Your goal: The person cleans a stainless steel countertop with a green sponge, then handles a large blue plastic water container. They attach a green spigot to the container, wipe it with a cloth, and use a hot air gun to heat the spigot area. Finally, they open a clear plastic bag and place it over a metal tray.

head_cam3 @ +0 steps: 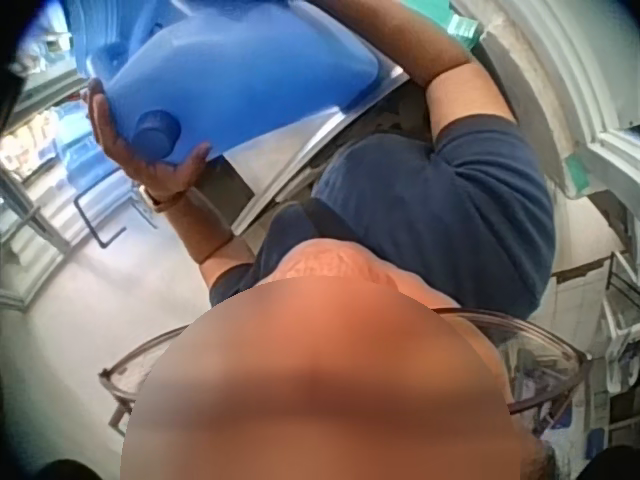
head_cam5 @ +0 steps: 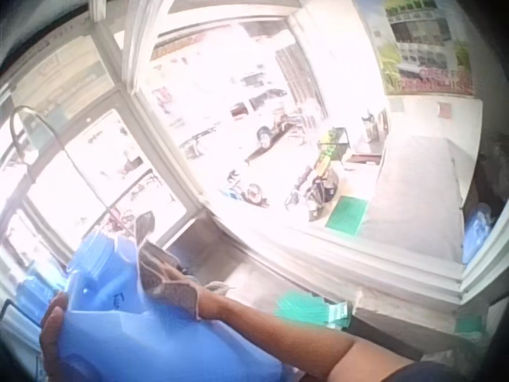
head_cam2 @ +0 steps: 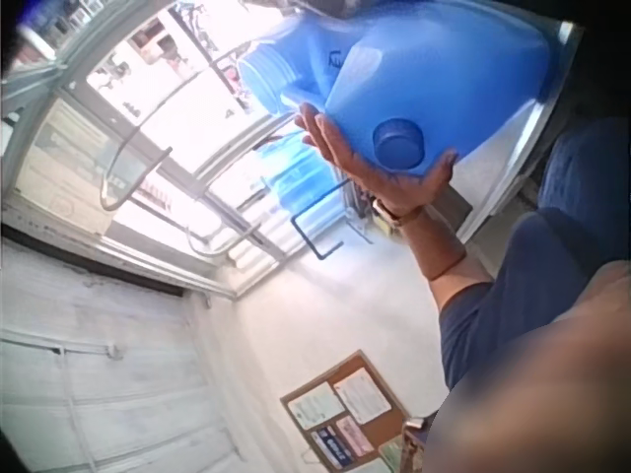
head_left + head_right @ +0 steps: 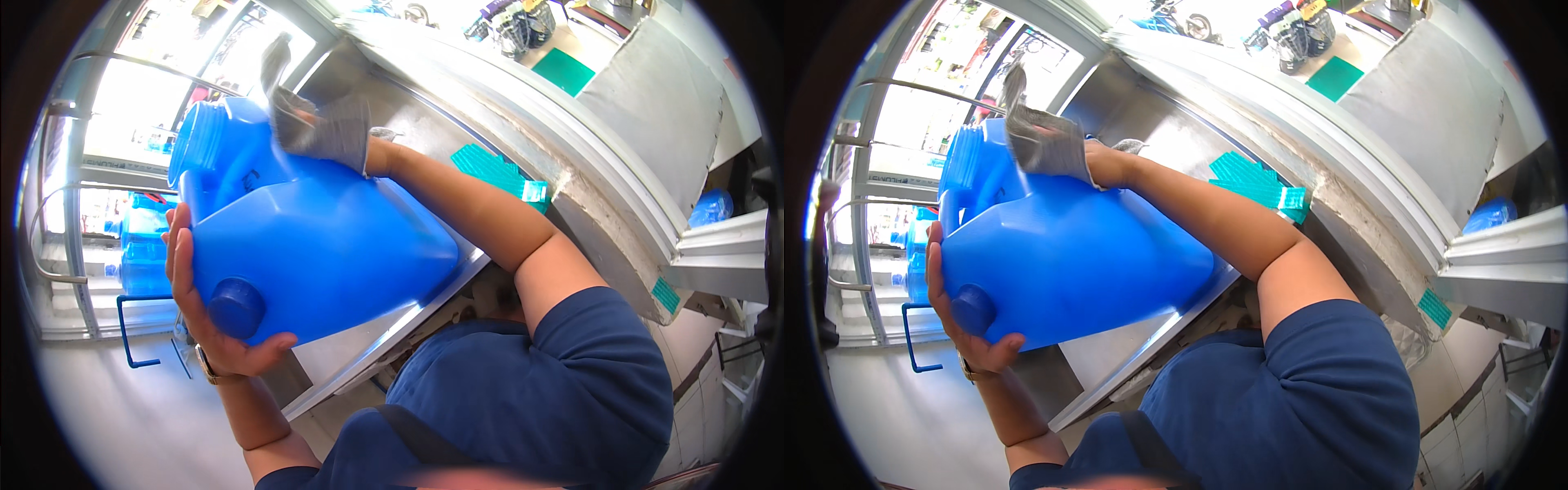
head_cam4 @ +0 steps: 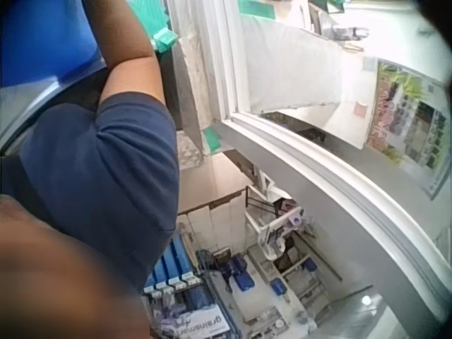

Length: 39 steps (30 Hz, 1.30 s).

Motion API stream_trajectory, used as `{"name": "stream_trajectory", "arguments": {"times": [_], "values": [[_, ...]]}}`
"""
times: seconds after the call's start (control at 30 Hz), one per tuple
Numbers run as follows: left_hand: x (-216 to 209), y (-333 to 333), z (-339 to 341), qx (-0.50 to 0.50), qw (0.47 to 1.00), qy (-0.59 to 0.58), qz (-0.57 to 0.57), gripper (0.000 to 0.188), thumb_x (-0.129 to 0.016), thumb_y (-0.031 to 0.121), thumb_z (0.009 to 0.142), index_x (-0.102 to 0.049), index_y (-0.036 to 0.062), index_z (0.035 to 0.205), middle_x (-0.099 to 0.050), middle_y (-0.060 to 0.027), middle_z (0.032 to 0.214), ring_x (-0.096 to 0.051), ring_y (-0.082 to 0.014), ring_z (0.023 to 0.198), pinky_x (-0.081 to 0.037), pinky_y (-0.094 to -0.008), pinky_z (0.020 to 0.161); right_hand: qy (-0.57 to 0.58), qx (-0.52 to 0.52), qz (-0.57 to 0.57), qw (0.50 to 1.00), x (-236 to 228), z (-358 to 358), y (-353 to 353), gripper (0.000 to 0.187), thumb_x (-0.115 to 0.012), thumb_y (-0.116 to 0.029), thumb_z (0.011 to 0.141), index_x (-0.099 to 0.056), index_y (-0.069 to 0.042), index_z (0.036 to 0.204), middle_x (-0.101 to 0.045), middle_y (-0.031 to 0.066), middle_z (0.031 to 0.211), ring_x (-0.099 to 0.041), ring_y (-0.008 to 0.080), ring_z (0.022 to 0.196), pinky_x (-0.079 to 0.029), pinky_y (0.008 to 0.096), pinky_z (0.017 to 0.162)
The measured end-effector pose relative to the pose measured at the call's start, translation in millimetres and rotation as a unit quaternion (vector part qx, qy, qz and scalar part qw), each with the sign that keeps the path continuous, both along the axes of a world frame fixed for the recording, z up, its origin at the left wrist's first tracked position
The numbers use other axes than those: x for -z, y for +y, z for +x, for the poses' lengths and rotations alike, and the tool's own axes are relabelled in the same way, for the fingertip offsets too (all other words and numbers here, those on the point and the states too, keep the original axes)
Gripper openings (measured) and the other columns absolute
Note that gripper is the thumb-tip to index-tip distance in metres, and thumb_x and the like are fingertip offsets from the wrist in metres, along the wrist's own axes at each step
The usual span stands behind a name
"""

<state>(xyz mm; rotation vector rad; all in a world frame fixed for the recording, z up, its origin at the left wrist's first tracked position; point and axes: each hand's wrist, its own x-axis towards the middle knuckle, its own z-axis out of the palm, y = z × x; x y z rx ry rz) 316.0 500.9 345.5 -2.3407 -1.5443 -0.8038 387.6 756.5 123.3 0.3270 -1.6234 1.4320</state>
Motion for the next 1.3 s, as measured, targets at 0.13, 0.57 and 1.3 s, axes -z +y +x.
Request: {"name": "stream_trajectory", "arguments": {"times": [0.13, 0.57, 1.3], "values": [[2, 0, 0, 0.000, 1.000, -0.003, 0.007, 0.118, -0.073, 0.074, 0.067, -0.030, 0.0062, 0.153, -0.033, -0.0266, 0.154, -0.031, -0.0442, 0.145, -0.029, -0.0601, 0.116, -0.150, 0.025, -0.263, 0.953, 71, 24, -37, 0.051, -0.048, -0.035, 0.105, -0.046, -0.005, 0.147, -0.038, 0.0135, 0.157, -0.038, 0.0263, 0.142, -0.028, 0.0356, 0.118], [6, 0, 0, 0.010, 0.999, -0.039, 0.000, 0.116, -0.076, 0.069, 0.068, -0.028, 0.0066, 0.154, -0.030, -0.0257, 0.156, -0.029, -0.0436, 0.146, -0.032, -0.0586, 0.115, 0.024, 0.202, 0.068, 0.977, 26, 41, -46, 0.065, -0.072, -0.016, 0.084, -0.048, -0.004, 0.143, -0.049, 0.0197, 0.143, -0.046, 0.0322, 0.135, -0.032, 0.0395, 0.117], [-5, -2, 1, 0.002, 0.999, 0.028, 0.033, 0.113, -0.079, 0.067, 0.066, -0.038, 0.0031, 0.149, -0.041, -0.0261, 0.152, -0.031, -0.0443, 0.146, -0.008, -0.0575, 0.121, -0.121, 0.028, -0.077, 0.989, -136, -67, 49, 0.024, -0.060, -0.020, 0.096, -0.068, -0.001, 0.109, -0.067, 0.0096, 0.101, -0.062, 0.0148, 0.091, -0.051, 0.0336, 0.081]]}}
